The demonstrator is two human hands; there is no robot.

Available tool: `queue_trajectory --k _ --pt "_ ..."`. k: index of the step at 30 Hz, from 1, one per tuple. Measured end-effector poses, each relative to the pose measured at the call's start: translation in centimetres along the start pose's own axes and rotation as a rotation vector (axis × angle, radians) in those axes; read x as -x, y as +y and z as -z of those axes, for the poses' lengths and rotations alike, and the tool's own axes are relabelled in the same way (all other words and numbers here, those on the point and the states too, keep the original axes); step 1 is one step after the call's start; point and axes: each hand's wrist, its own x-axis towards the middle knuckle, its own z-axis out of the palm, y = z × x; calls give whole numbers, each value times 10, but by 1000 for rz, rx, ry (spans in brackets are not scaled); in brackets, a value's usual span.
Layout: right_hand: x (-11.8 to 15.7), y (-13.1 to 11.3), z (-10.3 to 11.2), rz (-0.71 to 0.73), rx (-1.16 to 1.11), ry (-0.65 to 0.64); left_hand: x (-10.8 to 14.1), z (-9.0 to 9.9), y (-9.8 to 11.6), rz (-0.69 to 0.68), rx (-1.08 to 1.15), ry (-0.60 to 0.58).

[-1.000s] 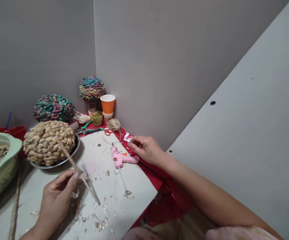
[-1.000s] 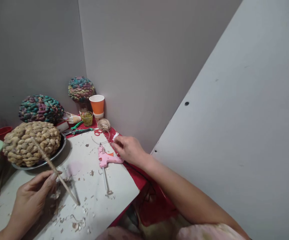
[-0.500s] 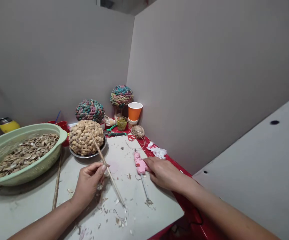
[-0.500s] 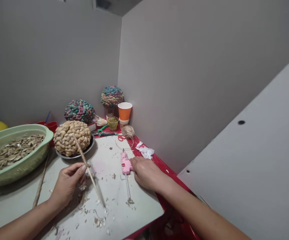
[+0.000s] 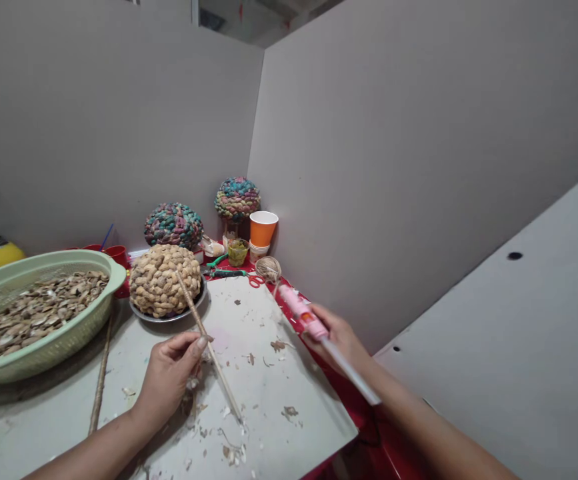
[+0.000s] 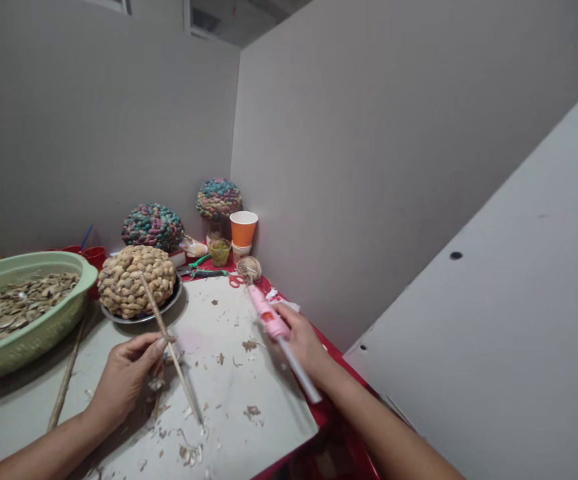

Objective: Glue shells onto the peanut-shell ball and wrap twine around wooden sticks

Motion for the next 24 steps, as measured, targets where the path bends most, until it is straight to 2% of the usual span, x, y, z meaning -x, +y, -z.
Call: queue_trajectory --k 3,6,9,11,13,15,18,20,24 --pt "4 -10 -3 -199 -484 -26 1 0 1 1 1 10" --pt "7 -25 -17 -271 -738 -43 3 -1 3 2 12 13" --pt "0 -42 -29 -315 -1053 66 5 -2 6 9 30 8" --pt "-13 -50 -30 -326 -1248 156 6 -2 7 9 31 8" --pt "-31 -53 -26 -310 -1378 192 6 -2 7 6 31 9" --pt "-48 -51 -21 -292 -1366 173 5 -1 6 7 30 12" --pt "-64 -45 -16 -405 -1190 30 3 0 4 14 22 19" --pt "-67 -41 -12 -470 -1128 -37 3 0 3 18 9 22" --pt "-58 -36 0 -482 -1090 -23 3 -1 4 26 -5 18"
